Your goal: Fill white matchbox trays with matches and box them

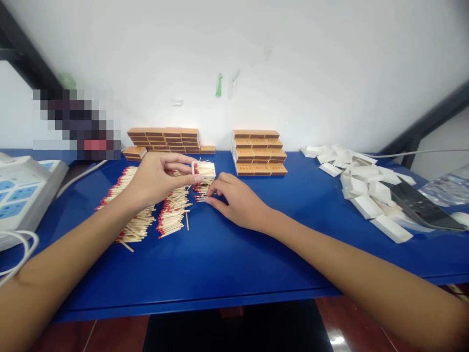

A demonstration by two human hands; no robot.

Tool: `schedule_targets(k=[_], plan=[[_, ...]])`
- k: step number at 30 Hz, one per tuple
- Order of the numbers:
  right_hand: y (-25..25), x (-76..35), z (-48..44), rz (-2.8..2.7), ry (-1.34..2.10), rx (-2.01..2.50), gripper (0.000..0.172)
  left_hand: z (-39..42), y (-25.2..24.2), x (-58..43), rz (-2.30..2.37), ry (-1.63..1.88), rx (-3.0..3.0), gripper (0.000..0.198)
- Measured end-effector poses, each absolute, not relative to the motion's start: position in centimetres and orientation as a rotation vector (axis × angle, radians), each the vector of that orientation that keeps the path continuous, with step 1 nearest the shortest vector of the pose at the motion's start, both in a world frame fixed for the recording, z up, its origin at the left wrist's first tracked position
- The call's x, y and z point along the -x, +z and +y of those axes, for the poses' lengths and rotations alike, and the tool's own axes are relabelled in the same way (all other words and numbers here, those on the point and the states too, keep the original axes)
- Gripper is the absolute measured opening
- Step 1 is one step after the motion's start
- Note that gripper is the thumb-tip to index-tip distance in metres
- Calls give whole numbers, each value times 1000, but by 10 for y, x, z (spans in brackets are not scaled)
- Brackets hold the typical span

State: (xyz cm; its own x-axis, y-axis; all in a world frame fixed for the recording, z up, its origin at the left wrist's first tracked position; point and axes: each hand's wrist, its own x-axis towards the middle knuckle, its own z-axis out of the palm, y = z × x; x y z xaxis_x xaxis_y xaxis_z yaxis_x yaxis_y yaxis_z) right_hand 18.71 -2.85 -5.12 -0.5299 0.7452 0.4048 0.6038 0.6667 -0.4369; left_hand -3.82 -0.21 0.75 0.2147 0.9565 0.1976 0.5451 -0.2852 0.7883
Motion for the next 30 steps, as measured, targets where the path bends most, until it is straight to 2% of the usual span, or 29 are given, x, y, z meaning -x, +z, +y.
schedule_targets(k=[8,30], plan=[[-50,-187,-27,-2359,345,1120,13,-3,8,38,1407,936,-1948,51],[-27,-215,-28,-2130,153,1104,7,-7,2,33,1309,826,-1872,55]])
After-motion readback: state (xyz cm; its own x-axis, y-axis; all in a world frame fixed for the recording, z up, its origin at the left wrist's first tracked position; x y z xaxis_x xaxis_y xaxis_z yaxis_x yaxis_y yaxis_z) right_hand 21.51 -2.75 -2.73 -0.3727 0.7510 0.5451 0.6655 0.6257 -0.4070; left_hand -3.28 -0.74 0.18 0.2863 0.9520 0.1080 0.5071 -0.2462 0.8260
